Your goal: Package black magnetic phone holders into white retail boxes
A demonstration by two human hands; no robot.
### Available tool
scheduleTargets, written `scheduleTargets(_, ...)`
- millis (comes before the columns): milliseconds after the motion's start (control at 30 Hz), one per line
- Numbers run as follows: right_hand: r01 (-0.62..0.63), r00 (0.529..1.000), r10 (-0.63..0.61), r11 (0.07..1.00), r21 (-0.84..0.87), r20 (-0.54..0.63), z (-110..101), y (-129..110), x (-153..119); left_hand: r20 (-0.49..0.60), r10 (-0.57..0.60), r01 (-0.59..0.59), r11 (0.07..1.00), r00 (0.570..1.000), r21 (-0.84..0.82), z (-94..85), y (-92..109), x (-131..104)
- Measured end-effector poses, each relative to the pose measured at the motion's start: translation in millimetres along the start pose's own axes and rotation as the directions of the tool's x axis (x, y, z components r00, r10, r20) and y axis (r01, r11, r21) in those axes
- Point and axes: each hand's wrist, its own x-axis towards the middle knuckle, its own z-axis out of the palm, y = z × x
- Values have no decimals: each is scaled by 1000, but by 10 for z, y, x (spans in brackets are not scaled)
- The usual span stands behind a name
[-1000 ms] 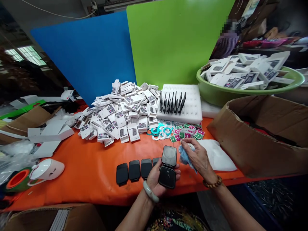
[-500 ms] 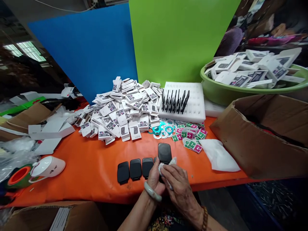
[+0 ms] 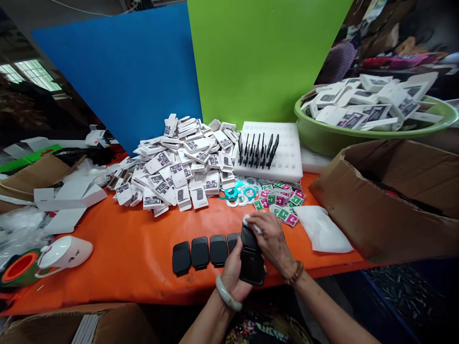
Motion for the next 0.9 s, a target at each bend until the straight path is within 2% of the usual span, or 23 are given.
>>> scheduleTargets(67, 6, 999, -7, 999, 41, 36, 1, 2, 25, -14, -22, 22, 999, 1000, -46, -29, 6, 7)
scheduleTargets(133, 76, 990, -83, 995, 65, 116, -2, -12, -3, -26, 26, -29, 991, 999, -133, -45, 11, 8)
scheduleTargets(200, 108, 981, -117, 992, 62, 157, -17, 18, -18, -30, 40, -44, 987, 999, -152, -53, -1, -1)
scheduleTargets(333, -53, 997, 52, 999, 9, 60, -68, 205, 29, 20, -40, 40, 999, 999, 13, -42, -54, -37)
scheduleTargets(367, -55, 997, 55, 998, -2, 46, -74, 230, 20, 10, -45, 45, 998, 999, 38, -32, -57, -43)
scheduleTargets(433, 44, 997, -44, 999, -1, 66, -72, 216, -50, -27, -18, 18, 1000, 999, 3, -8, -43, -44)
scheduleTargets(533, 222, 963, -231, 972, 78, 137, -51, 116, -187, -31, 54, -57, 990, 998, -133, 7, -16, -27)
scheduleTargets(600, 210, 959, -229, 970, 123, 165, -53, 105, -200, -31, 53, -56, 992, 998, -115, -12, -27, -16)
scheduleTargets(700, 66, 985, -88, 987, 144, 149, -99, 252, -70, -20, -34, 34, 999, 999, 21, -64, -71, -15)
scheduleTargets(800, -140, 989, 126, 971, 194, 83, -199, 470, 86, 69, -62, 60, 998, 996, 31, -85, -60, -34)
scheduleTargets(833, -230, 973, 223, 949, 218, 56, -241, 522, 116, 93, -55, 54, 998, 994, 16, -82, -38, -42)
scheduleTargets(900, -417, 904, 426, 864, 284, 34, -327, 572, 135, 116, -33, 34, 999, 993, -5, -69, 16, -55)
